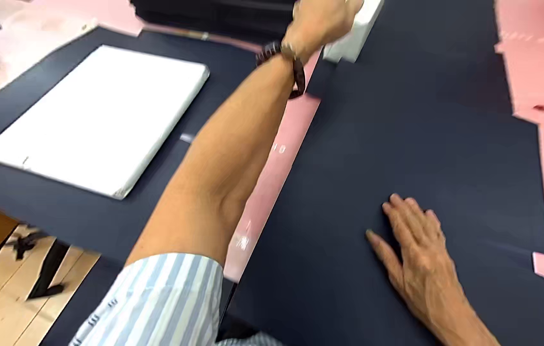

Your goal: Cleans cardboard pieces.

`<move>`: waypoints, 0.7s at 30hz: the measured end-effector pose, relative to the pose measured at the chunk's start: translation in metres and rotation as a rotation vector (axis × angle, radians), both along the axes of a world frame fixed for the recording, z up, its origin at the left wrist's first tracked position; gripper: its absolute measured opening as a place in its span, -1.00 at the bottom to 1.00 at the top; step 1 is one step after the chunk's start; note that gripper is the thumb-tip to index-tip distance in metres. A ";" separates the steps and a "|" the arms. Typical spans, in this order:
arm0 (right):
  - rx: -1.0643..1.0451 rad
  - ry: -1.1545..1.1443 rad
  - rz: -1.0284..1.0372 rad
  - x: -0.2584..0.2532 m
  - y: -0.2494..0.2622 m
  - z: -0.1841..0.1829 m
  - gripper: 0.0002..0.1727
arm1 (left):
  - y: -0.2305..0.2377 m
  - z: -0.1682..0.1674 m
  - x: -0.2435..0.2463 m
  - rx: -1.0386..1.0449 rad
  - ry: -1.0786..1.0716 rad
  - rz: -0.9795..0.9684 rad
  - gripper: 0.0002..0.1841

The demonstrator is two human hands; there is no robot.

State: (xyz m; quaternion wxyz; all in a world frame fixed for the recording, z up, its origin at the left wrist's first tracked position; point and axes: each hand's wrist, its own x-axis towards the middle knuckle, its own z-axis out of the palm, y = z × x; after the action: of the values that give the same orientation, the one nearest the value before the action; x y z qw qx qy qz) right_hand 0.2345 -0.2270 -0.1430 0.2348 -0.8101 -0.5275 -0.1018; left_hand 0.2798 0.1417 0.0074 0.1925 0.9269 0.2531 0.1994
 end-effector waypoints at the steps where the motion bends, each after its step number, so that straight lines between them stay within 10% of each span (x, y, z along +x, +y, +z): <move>1: 0.009 -0.015 -0.004 0.000 0.001 0.000 -0.27 | 0.004 -0.001 0.018 0.014 0.046 0.003 -0.35; 5: -0.055 -0.026 -0.003 -0.001 0.000 0.006 -0.02 | 0.008 -0.019 0.064 -0.036 0.123 0.100 0.15; 10: -0.108 0.036 -0.031 -0.002 0.000 0.010 -0.06 | 0.021 -0.025 0.095 0.015 0.286 0.223 0.18; 13: -0.104 0.052 -0.042 0.001 0.003 0.010 -0.09 | 0.040 -0.029 0.094 -0.160 0.006 0.158 0.17; 21: -0.017 -0.027 -0.031 0.030 0.034 0.003 -0.08 | 0.071 0.030 0.051 -0.989 -0.615 0.218 -0.72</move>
State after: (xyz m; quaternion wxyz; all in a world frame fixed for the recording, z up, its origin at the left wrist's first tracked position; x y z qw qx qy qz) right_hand 0.2648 -0.1935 -0.1403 0.2192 -0.8187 -0.5188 -0.1116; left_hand 0.3307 0.2124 0.0379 0.6447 0.5953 0.3422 0.3359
